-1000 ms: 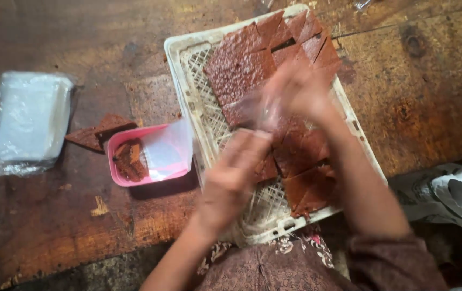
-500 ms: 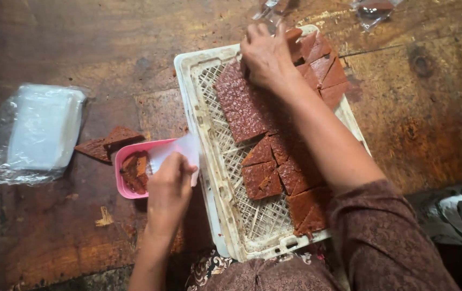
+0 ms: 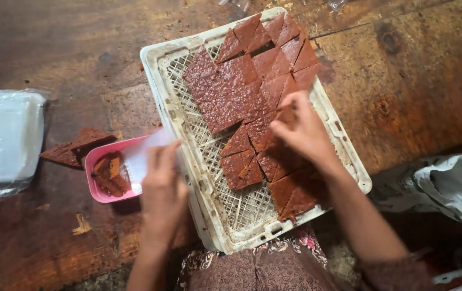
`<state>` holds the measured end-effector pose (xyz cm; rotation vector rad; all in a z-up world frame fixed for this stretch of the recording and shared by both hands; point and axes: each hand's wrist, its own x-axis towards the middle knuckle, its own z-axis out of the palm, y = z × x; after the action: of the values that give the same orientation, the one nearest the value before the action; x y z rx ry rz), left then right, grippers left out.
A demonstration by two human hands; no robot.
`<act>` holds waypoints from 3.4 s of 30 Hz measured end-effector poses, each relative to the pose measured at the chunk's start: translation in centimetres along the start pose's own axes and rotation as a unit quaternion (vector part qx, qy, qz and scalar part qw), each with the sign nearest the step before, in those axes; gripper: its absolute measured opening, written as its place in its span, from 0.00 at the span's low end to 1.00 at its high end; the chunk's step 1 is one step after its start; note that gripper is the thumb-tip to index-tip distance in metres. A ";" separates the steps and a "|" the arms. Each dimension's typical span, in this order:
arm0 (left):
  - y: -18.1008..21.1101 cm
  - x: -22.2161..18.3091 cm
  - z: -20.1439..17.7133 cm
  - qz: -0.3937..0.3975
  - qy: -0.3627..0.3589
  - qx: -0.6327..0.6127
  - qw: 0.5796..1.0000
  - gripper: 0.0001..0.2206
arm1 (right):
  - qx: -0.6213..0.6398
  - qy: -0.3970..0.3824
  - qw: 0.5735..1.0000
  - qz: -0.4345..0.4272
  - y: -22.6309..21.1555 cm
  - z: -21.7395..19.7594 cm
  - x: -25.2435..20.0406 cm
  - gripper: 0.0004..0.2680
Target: Packing and sorting pre-cut food pieces from a large tray into a smaller plastic container using paper separators.
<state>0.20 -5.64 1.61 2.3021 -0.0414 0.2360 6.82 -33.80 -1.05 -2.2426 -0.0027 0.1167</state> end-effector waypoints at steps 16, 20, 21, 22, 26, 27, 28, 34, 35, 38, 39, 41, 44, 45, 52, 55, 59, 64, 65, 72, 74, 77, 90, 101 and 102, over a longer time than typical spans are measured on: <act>6.9 -2.8 6.1 0.220 0.018 -0.060 0.974 0.24 | 0.023 0.074 0.976 -0.205 -3.2 4.3 -6.5 0.13; 7.0 -3.9 4.1 0.203 -0.168 -0.276 0.924 0.20 | 0.064 -0.171 0.975 -0.130 -5.4 -1.9 -5.5 0.05; 6.3 -3.1 2.7 0.202 -0.172 -0.278 0.923 0.20 | 0.065 -0.169 0.975 -0.126 -6.0 -3.3 -4.8 0.05; 5.7 -2.3 1.3 0.178 -0.183 -0.162 0.953 0.17 | 0.141 -0.030 0.980 -0.134 -6.6 -4.7 -4.2 0.07; -2.6 -0.7 -0.9 0.105 0.035 0.178 0.978 0.32 | 0.180 0.096 0.953 -0.223 -5.8 -10.8 -4.9 0.16; -3.2 -0.3 -1.5 0.108 0.037 0.176 0.978 0.32 | 0.178 0.098 0.953 -0.225 -5.0 -10.9 -5.3 0.16; -3.8 0.1 -2.2 0.041 -0.014 0.183 0.982 0.27 | 0.026 0.008 0.991 -0.127 -4.3 -11.0 -5.7 0.18; -7.3 -0.9 -2.7 -0.025 -0.030 0.130 0.991 0.16 | -0.292 -0.014 0.950 -0.109 5.9 -6.8 -7.8 0.06; -8.0 -1.0 -2.4 -0.023 0.000 0.138 0.990 0.09 | -0.249 0.046 0.962 -0.099 7.4 -6.6 -8.0 0.06; -7.2 -0.9 -2.6 0.009 0.051 0.102 0.993 0.16 | 0.006 0.069 0.983 -0.168 0.5 -7.6 -9.1 0.10; -6.7 -0.9 -2.6 0.009 0.054 0.103 0.993 0.16 | 0.006 0.068 0.983 -0.171 -0.6 -6.7 -9.1 0.10; -5.8 -0.9 -2.7 0.018 0.037 0.148 0.988 0.05 | 0.240 0.080 0.963 -0.096 -2.9 -5.0 -9.2 0.14; -4.6 -1.0 -1.1 0.048 0.005 0.093 0.995 0.22 | 0.289 0.047 0.950 -0.105 -3.6 -2.1 -9.3 0.13; -2.2 -1.2 -0.8 0.042 0.005 0.097 0.994 0.22 | 0.292 0.041 0.950 -0.104 -3.9 -1.1 -9.3 0.13; 5.5 -1.3 2.7 0.223 0.069 -0.019 0.972 0.20 | 0.262 0.073 0.943 -0.194 -7.5 3.5 -8.7 0.10; 6.2 -2.2 3.6 0.280 0.074 -0.058 0.955 0.15 | 0.057 0.176 0.939 -0.290 -5.0 4.7 -7.2 0.08; 6.8 -4.2 3.0 0.304 -0.061 -0.202 0.929 0.21 | 0.018 0.003 0.995 -0.098 -5.6 1.6 -5.8 0.10; 1.2 -2.1 0.4 0.224 -0.039 -0.054 0.972 0.22 | 0.177 0.013 0.974 -0.143 -5.8 -7.7 -1.5 0.11; -0.7 -1.8 -0.4 0.175 0.004 0.099 0.980 0.21 | 0.157 0.187 0.926 -0.289 -4.8 -9.1 -0.3 0.17; -6.2 -0.2 -2.9 -0.023 -0.088 0.201 0.975 0.31 | -0.270 -0.263 0.908 0.183 -4.3 -8.0 -0.9 0.25; -7.2 -0.6 -2.4 -0.006 -0.054 0.169 0.984 0.19 | -0.423 -0.283 0.853 -0.115 3.1 -6.3 -1.5 0.38; -6.0 -0.2 -3.0 -0.003 -0.017 0.116 0.993 0.11 | -0.421 -0.230 0.876 -0.045 -0.1 -7.7 -1.2 0.26; -6.4 -0.9 -1.9 0.009 0.027 0.060 0.998 0.14 | -0.277 0.033 0.901 -0.332 5.6 -0.3 1.6 0.06; 1.3 -0.1 -2.0 -0.035 -0.098 -0.104 0.989 0.23 | 0.519 -0.038 0.854 -0.016 -4.2 -2.1 -6.8 0.15; 1.4 -0.4 -1.1 -0.038 -0.094 -0.102 0.990 0.23 | 0.520 -0.043 0.853 -0.017 -4.4 -1.4 -7.1 0.15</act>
<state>-0.47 -5.80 3.24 2.1099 -0.0699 -0.0241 0.04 -32.43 3.84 -1.1425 -0.0219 0.1527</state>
